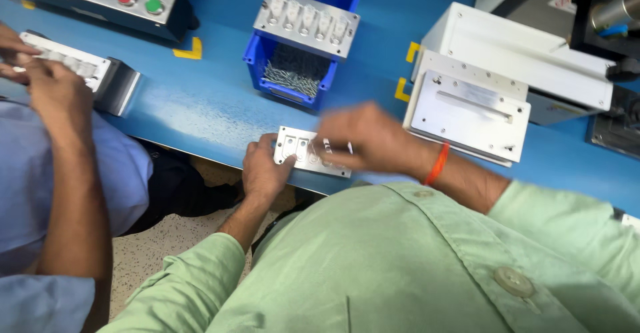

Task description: The person places a white plastic component into a metal jig, then picks up small metal screws from a blue bin and inserts them into the component. The person repeats this process, moving completed components aside and loading new ones into the jig.

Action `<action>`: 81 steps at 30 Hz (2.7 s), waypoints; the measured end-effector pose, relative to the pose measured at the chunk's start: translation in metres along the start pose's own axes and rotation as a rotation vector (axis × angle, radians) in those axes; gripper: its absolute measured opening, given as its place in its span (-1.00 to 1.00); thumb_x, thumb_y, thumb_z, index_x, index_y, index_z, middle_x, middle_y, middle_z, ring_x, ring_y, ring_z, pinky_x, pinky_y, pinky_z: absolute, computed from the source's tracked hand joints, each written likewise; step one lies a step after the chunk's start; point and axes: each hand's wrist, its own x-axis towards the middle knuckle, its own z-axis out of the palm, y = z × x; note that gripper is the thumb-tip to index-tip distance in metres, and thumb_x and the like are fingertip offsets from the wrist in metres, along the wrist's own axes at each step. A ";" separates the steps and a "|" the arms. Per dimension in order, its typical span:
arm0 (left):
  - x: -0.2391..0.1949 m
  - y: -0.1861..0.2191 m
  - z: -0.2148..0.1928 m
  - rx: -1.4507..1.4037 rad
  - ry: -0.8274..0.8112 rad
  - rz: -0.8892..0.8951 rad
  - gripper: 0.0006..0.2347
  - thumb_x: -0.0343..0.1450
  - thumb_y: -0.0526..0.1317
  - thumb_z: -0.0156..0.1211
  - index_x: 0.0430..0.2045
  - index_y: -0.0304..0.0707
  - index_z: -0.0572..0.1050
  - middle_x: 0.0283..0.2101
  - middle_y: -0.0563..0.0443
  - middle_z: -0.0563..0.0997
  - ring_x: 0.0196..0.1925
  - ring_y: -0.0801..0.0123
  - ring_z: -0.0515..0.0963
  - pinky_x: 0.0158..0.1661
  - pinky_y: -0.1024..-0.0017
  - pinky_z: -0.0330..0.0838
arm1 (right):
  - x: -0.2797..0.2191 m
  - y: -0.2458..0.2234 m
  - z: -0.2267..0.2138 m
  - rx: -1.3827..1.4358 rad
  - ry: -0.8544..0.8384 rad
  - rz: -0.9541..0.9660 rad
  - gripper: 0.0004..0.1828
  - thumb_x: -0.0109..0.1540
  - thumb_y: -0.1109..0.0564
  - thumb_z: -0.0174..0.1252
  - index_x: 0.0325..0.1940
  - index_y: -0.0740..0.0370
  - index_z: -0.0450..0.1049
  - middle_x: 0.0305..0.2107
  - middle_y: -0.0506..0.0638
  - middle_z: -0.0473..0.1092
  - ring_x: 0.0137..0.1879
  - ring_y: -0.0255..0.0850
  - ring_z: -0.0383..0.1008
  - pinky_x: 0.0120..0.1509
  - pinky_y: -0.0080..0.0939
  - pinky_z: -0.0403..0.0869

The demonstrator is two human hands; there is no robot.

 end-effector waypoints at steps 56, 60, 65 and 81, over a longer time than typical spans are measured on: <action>-0.066 0.147 0.044 -0.789 -0.498 -0.024 -0.60 0.49 -0.11 -0.05 0.22 -0.27 0.34 0.01 -0.04 0.60 -0.03 0.35 0.57 -0.03 0.36 0.52 | -0.436 -0.007 -0.182 -0.739 -0.585 1.390 0.28 -0.27 -0.22 0.59 0.46 0.18 0.28 -0.07 0.21 0.52 -0.02 0.04 0.63 0.11 0.02 0.61; -0.064 0.164 0.036 -0.916 -0.550 -0.030 -0.42 0.50 0.17 -0.21 0.24 -0.31 0.32 0.09 -0.15 0.53 0.01 0.27 0.56 -0.01 0.28 0.51 | -0.265 -0.038 -0.175 -0.411 -0.066 1.093 0.04 -0.19 -0.16 0.54 0.33 0.10 0.35 -0.17 0.23 0.51 -0.11 0.14 0.57 0.00 0.10 0.53; -0.062 0.175 0.031 -0.840 -0.574 0.007 -0.29 0.38 0.31 -0.09 0.26 -0.30 0.31 0.16 -0.16 0.47 0.11 0.23 0.54 0.04 0.23 0.50 | -0.134 -0.039 -0.150 -0.372 0.046 0.895 -0.02 -0.20 -0.08 0.51 0.28 0.19 0.41 -0.17 0.25 0.53 -0.07 0.15 0.56 0.02 0.10 0.51; -0.051 0.183 0.038 -0.740 -0.604 0.073 -0.36 0.38 0.24 0.03 0.18 -0.31 0.36 0.08 -0.11 0.55 0.12 0.30 0.55 0.04 0.32 0.50 | -0.110 -0.017 -0.127 -0.445 -0.021 0.881 0.02 -0.23 -0.05 0.60 0.28 0.19 0.40 0.00 0.16 0.49 0.12 0.07 0.49 0.15 0.09 0.48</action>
